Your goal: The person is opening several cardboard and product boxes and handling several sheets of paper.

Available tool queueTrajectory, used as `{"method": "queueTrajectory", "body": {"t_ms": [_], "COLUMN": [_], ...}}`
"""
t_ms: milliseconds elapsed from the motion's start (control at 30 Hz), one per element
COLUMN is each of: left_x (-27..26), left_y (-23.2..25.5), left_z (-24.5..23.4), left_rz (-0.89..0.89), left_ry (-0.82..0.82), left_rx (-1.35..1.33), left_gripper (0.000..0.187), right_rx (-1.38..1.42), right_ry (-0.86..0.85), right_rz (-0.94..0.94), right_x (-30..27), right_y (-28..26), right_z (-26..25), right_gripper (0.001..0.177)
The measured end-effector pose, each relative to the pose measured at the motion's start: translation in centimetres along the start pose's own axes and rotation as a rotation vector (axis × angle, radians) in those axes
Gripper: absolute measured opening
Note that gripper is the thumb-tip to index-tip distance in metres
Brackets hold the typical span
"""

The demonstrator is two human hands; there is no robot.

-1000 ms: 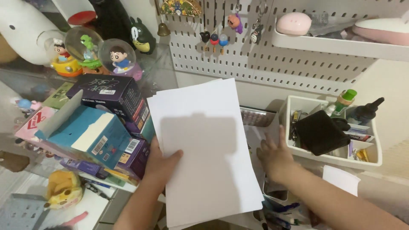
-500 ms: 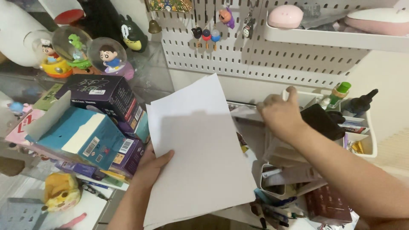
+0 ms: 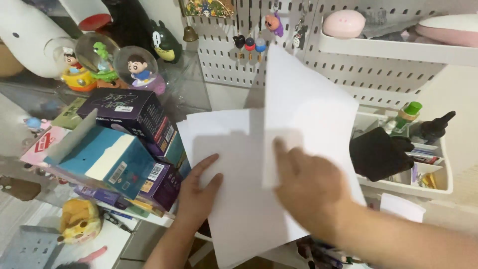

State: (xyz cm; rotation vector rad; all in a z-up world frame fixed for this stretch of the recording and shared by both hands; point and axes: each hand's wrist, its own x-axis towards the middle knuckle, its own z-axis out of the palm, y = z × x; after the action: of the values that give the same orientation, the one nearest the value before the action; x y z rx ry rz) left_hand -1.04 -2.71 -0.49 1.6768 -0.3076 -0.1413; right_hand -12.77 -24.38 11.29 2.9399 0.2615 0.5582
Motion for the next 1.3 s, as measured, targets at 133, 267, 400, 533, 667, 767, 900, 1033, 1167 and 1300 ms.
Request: {"method": "queueTrajectory", "body": {"t_ms": [133,267,400,533,667,767,900,1033,1167,1300], "left_x": [1.0,2.2,2.0,2.4,2.2,1.9,2.3,0.8,-1.5,-1.0], "left_y": [1.1,-1.2,0.0,-2.3,-1.4,0.5,0.4,3.9,9.2,7.8], "left_z": [0.7,0.7,1.0,0.6,0.5,0.5,0.4,-0.2,-1.5,-1.5], "left_rz": [-0.255,-0.247,-0.204,-0.134,-0.098,-0.124,0.031,0.151,0.227,0.300], "left_ry": [0.034,0.068,0.010,0.019,-0.002,0.001,-0.064,-0.191,-0.381,-0.580], "left_rx": [-0.135,-0.376,-0.201,-0.259,-0.214,-0.181,-0.165,-0.138,-0.093,0.188], "left_gripper": [0.044,0.038,0.056,0.066,0.091,0.106,0.111,0.098,0.089,0.086], "right_rx": [0.113,0.232,0.400,0.572,0.524,0.864,1.470,1.557,1.757,1.401], "right_ry": [0.143,0.204,0.124,-0.083,-0.024,-0.088,-0.234,0.021,0.336,0.284], "right_rz": [-0.258,-0.443,-0.565,-0.428,0.309,0.770,1.201,1.134,1.019,0.850], "right_x": [-1.8,-2.9,-3.3,-1.6,0.3,1.5,1.4,-1.3,-4.1,-7.4], "right_y": [-5.5,-7.0,-7.5,-5.2,0.3,3.2,4.2,4.8,1.7,-1.6], "right_z": [3.7,6.6,8.7,6.1,10.4,12.5,11.9,10.6,4.5,2.7], "right_gripper": [0.065,0.063,0.066,0.075,0.086,0.079,0.056,0.047,0.046,0.059]}}
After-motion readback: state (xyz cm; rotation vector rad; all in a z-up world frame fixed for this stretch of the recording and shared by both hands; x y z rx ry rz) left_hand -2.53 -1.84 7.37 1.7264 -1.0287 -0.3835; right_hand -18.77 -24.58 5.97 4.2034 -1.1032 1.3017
